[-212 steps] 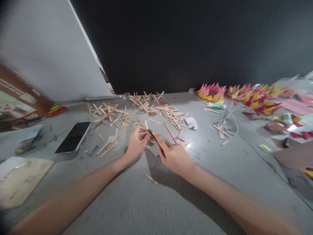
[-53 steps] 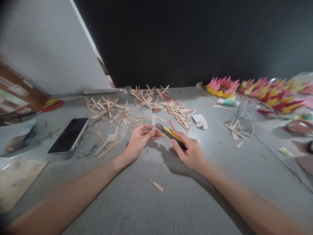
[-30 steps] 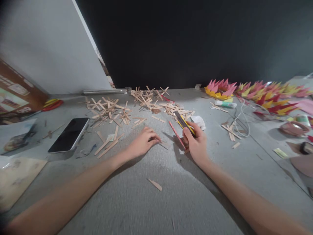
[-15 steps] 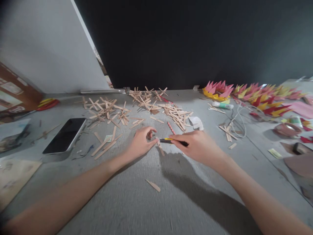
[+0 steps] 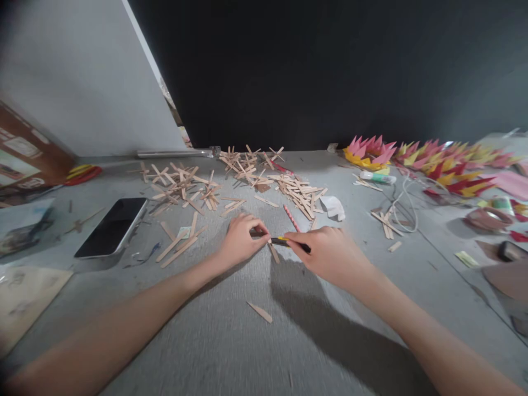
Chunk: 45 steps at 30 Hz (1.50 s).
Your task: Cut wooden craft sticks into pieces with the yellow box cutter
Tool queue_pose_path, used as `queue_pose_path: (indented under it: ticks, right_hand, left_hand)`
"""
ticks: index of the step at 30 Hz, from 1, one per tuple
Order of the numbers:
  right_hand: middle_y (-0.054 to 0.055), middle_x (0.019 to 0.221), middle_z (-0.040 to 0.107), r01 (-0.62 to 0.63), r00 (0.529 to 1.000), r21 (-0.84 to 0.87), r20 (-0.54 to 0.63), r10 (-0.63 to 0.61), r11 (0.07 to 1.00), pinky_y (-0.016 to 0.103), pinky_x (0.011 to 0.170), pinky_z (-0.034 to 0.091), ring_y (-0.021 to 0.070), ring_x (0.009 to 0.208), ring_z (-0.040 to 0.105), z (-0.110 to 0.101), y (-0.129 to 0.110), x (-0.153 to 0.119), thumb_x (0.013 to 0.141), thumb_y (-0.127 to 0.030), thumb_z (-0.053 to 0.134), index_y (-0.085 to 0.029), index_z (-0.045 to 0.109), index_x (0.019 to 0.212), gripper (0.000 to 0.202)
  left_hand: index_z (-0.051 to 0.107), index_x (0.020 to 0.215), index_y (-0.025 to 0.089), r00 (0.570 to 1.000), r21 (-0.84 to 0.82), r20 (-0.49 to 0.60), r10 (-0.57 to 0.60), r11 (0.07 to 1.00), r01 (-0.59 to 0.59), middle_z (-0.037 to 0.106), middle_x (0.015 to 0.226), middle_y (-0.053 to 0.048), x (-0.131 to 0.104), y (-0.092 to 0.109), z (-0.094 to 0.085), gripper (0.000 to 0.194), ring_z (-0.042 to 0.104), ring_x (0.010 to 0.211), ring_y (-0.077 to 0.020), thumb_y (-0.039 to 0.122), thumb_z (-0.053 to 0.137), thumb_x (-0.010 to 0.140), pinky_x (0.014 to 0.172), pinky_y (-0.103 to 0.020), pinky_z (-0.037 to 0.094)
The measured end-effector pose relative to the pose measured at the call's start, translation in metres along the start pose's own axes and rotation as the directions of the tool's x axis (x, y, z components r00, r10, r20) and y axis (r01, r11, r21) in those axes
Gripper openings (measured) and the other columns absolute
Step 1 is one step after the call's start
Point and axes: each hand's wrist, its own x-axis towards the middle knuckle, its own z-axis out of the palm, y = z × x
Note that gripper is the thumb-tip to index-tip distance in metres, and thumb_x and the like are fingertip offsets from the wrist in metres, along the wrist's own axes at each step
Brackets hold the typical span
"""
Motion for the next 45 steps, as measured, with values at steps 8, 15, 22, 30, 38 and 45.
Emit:
queue_pose_path:
  ticks: [8,15,22,30,38,45]
  right_hand:
    - [0.000,0.081,0.084,-0.026,1.000,-0.033,-0.018,0.025,0.999,0.031,0.058,0.035,0.0181,0.060,0.071,0.000,-0.005,-0.002,0.106,-0.037,0.060,-0.036,0.084,0.114,0.026]
    - [-0.001,0.083,0.084,-0.034,0.999,-0.021,0.006,0.034,0.999,0.030,0.058,0.036,0.0180,0.062,0.073,-0.002,-0.007,0.000,0.106,-0.036,0.060,-0.037,0.084,0.114,0.026]
    - [0.000,0.080,0.084,-0.046,0.999,-0.036,0.006,0.047,0.998,0.030,0.056,0.036,0.0182,0.061,0.073,-0.003,-0.010,-0.001,0.106,-0.035,0.058,-0.037,0.084,0.113,0.027]
    - [0.001,0.081,0.083,-0.090,0.995,-0.108,0.043,0.095,0.990,0.030,0.055,0.030,0.0196,0.059,0.069,-0.002,-0.017,-0.004,0.106,-0.036,0.055,-0.039,0.083,0.117,0.030]
    - [0.008,0.069,0.074,-0.007,0.984,-0.342,0.163,0.067,0.940,0.034,0.054,0.023,0.0214,0.060,0.067,-0.028,-0.055,0.027,0.091,-0.013,0.057,-0.023,0.078,0.077,0.027]
    - [0.013,0.075,0.076,0.059,0.973,-0.389,0.227,0.034,0.919,0.032,0.060,0.036,0.0257,0.071,0.072,-0.035,-0.067,0.047,0.089,-0.012,0.057,-0.018,0.080,0.082,0.025]
  left_hand:
    - [0.075,0.084,0.025,1.000,0.043,0.007,0.012,0.999,-0.012,0.072,0.090,-0.002,-0.001,0.000,0.001,0.007,0.061,0.102,-0.0265,0.027,0.079,0.088,0.094,-0.042,0.043]
    - [0.074,0.084,0.025,1.000,0.053,0.007,0.019,0.998,-0.020,0.071,0.089,-0.003,-0.001,0.000,0.001,0.007,0.061,0.101,-0.0270,0.027,0.078,0.089,0.093,-0.042,0.043]
    - [0.074,0.083,0.025,1.000,0.046,0.010,0.019,0.999,-0.019,0.071,0.090,-0.004,-0.001,0.000,0.001,0.007,0.061,0.101,-0.0280,0.027,0.078,0.089,0.093,-0.043,0.044]
    - [0.071,0.076,0.023,1.000,0.037,0.010,0.016,0.999,-0.017,0.071,0.090,-0.004,0.000,-0.003,0.003,0.016,0.060,0.101,-0.0270,0.026,0.079,0.089,0.094,-0.042,0.042]
    - [0.074,0.077,0.023,1.000,0.040,0.014,0.026,0.999,-0.027,0.073,0.090,-0.004,0.000,-0.008,0.006,0.017,0.061,0.101,-0.0267,0.032,0.079,0.091,0.094,-0.042,0.041]
    - [0.070,0.076,0.022,1.000,0.005,0.000,0.025,1.000,-0.025,0.072,0.088,-0.003,-0.002,-0.007,0.002,0.018,0.062,0.100,-0.0258,0.027,0.073,0.092,0.094,-0.041,0.041]
